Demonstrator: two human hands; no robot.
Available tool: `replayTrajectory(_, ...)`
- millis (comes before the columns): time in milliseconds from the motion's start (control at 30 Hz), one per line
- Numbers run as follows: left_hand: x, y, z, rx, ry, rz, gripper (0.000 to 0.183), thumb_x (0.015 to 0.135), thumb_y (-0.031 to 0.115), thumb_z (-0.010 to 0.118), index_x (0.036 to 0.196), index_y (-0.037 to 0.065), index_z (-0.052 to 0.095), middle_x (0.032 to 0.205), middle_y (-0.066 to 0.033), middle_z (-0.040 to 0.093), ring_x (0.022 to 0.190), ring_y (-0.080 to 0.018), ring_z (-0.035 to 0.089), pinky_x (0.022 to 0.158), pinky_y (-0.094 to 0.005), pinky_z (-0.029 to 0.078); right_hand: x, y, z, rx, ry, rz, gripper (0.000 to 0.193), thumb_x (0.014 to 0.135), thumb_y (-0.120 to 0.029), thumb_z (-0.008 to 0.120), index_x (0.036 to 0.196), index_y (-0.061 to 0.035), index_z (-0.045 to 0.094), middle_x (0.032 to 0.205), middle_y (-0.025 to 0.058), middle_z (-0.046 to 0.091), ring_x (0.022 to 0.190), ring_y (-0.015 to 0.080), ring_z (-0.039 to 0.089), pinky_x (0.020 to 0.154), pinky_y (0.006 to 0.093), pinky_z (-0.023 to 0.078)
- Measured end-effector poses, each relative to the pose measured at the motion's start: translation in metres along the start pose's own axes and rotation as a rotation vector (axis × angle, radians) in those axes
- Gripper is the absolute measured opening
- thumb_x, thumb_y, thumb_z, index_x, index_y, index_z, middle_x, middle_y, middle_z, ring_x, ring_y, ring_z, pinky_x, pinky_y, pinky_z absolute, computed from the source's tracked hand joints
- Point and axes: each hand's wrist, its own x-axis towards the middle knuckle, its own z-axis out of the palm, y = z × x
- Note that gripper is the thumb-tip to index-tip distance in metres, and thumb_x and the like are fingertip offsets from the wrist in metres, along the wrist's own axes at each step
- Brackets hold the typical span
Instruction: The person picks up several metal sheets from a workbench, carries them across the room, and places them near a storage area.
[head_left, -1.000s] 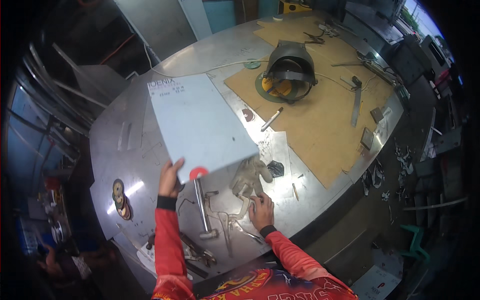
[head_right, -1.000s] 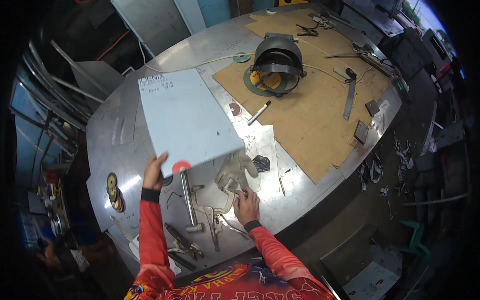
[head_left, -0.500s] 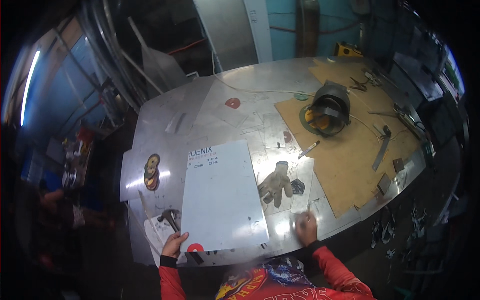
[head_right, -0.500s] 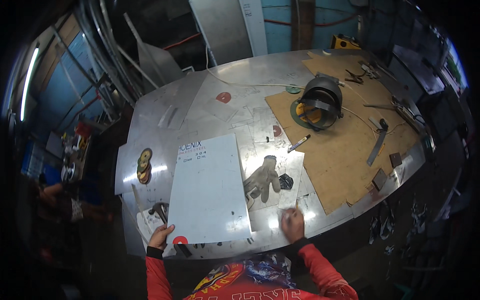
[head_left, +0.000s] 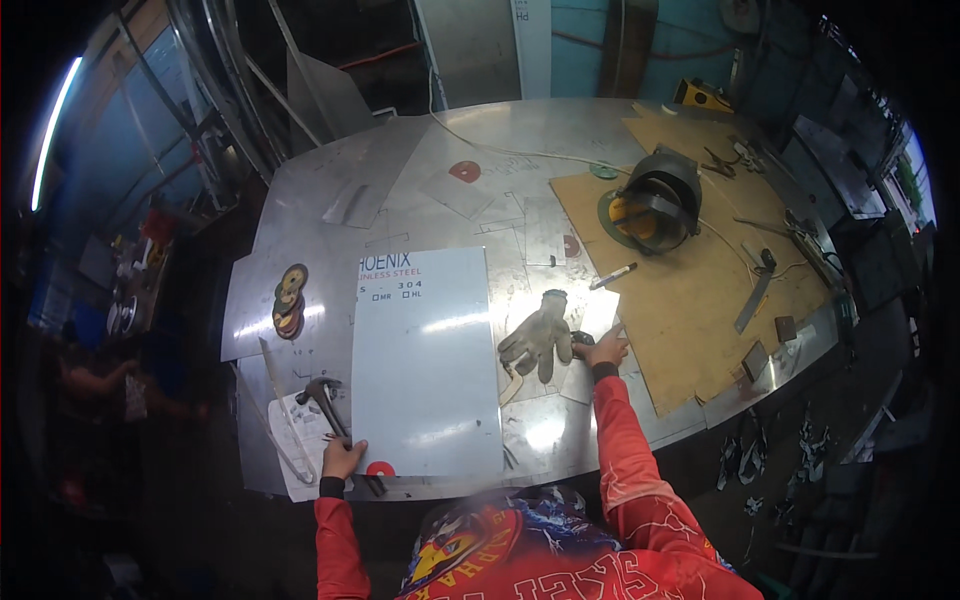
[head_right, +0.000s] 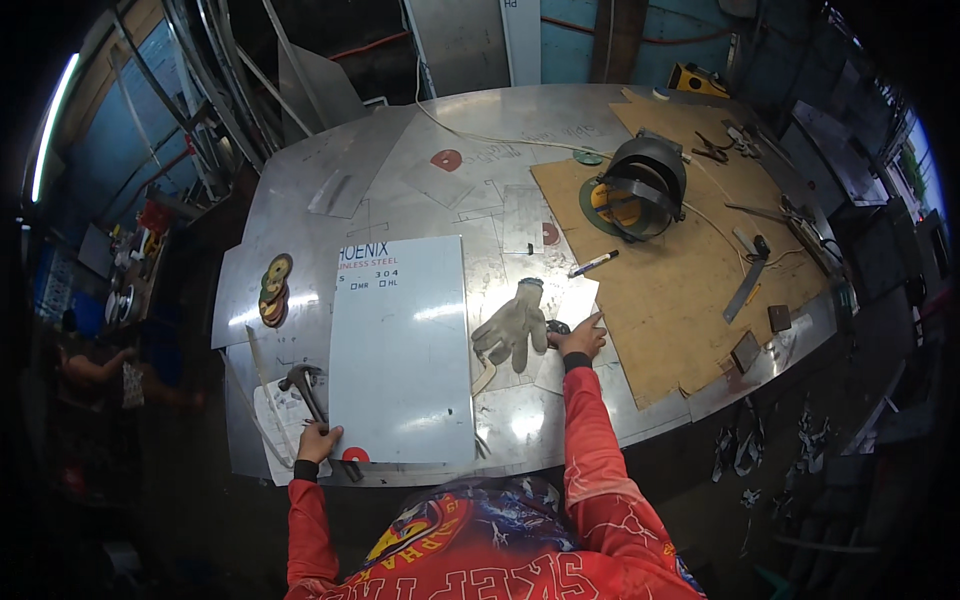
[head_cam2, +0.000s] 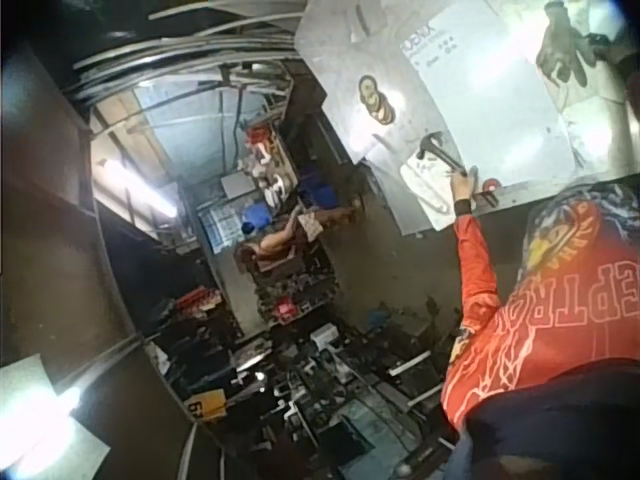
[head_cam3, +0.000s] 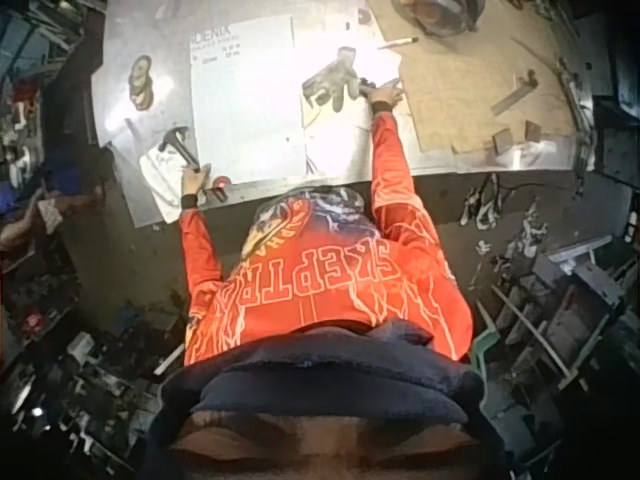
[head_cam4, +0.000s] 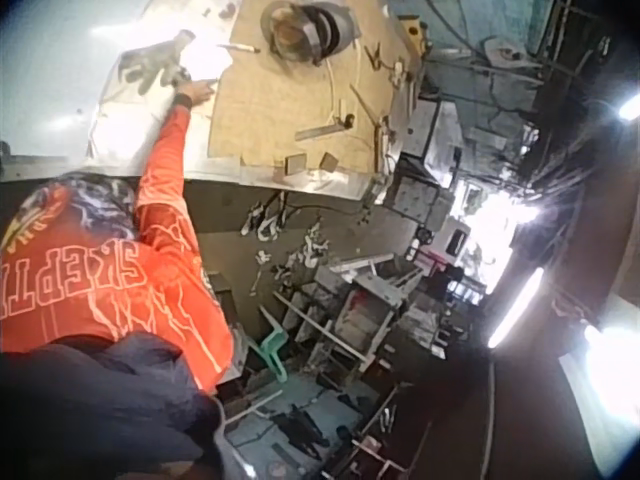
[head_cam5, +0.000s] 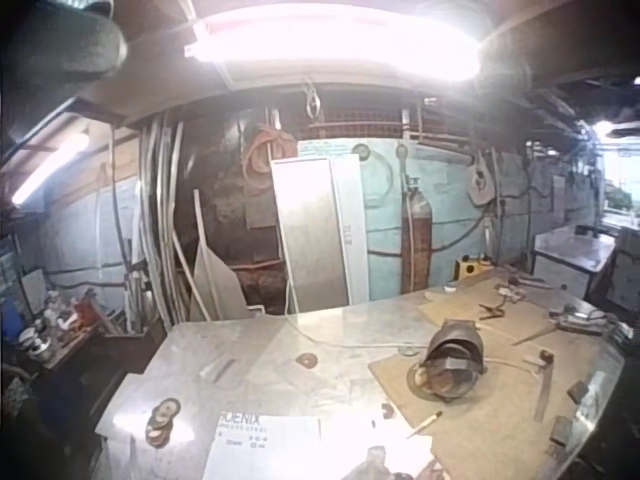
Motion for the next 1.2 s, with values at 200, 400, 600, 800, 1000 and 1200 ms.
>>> replayTrajectory(200,-0.016,0.089,-0.001,0.172,0.507,0.264,0.047,0.074,0.025,0.075,0.110,-0.002,0.060,0.099,-0.0197,0.062,0.092,-0.0366,0.060,0.083,-0.0405,0.048,0.056,0.061,0.017,0.489,-0.058,-0.205,0.060,0.067,-0.016,0.080,0.117,0.0050,0.054,0.097,0.0193,0.064,0.084,0.0243,0.064,0.077,0.0316,0.050)
replayTrajectory(400,-0.027,0.205,0.024,-0.610,-0.231,0.479,0.050,0.087,0.025,0.066,0.126,-0.001,0.049,0.124,-0.0154,0.056,0.116,-0.0237,0.054,0.091,-0.0339,0.049,-0.073,-0.007,-0.052,0.958,-0.492,-0.417,0.018,0.085,-0.013,0.067,0.091,0.0037,0.065,0.080,0.0009,0.063,0.070,0.0067,0.055,0.061,0.0234,0.044)
replayTrajectory(600,-0.004,0.292,0.066,-1.449,-0.876,0.283,0.046,0.098,0.032,0.049,0.131,0.001,0.043,0.122,-0.0128,0.056,0.116,-0.0196,0.053,0.097,-0.0330,0.043,-0.114,-0.035,-0.070,0.646,-0.788,-0.904,0.019,0.084,-0.008,0.062,0.097,0.0061,0.062,0.085,0.0102,0.063,0.078,0.0128,0.057,0.067,0.0276,0.046)
replayTrajectory(800,0.018,0.263,0.061,-1.655,-0.570,0.045,0.039,0.099,0.033,0.045,0.124,0.003,0.048,0.117,-0.0134,0.059,0.103,-0.0215,0.060,0.085,-0.0368,0.050,-0.016,-0.055,-0.063,0.427,-0.442,-0.751,0.017,0.085,-0.011,0.060,0.085,0.0063,0.064,0.068,0.0177,0.063,0.060,0.0231,0.062,0.057,0.0352,0.048)
replayTrajectory(1000,0.032,0.192,0.026,-1.731,-0.327,-0.241,0.038,0.097,0.035,0.048,0.119,0.004,0.051,0.109,-0.0110,0.061,0.094,-0.0207,0.060,0.080,-0.0372,0.051,0.129,-0.129,-0.008,0.040,-0.181,-0.741,0.097,0.067,-0.048,0.078,0.134,0.0057,0.032,0.127,0.0298,0.045,0.120,0.0449,0.042,0.100,0.0469,0.037)
replayTrajectory(1200,0.039,0.169,0.035,-1.680,-0.203,-0.378,0.030,0.094,0.025,0.054,0.114,0.003,0.054,0.103,-0.0091,0.062,0.092,-0.0210,0.061,0.080,-0.0371,0.051,0.156,-0.224,0.058,-0.349,0.034,-0.270,0.124,0.058,-0.063,0.077,0.142,0.0059,0.018,0.139,0.0294,0.032,0.129,0.0384,0.034,0.100,0.0463,0.040)
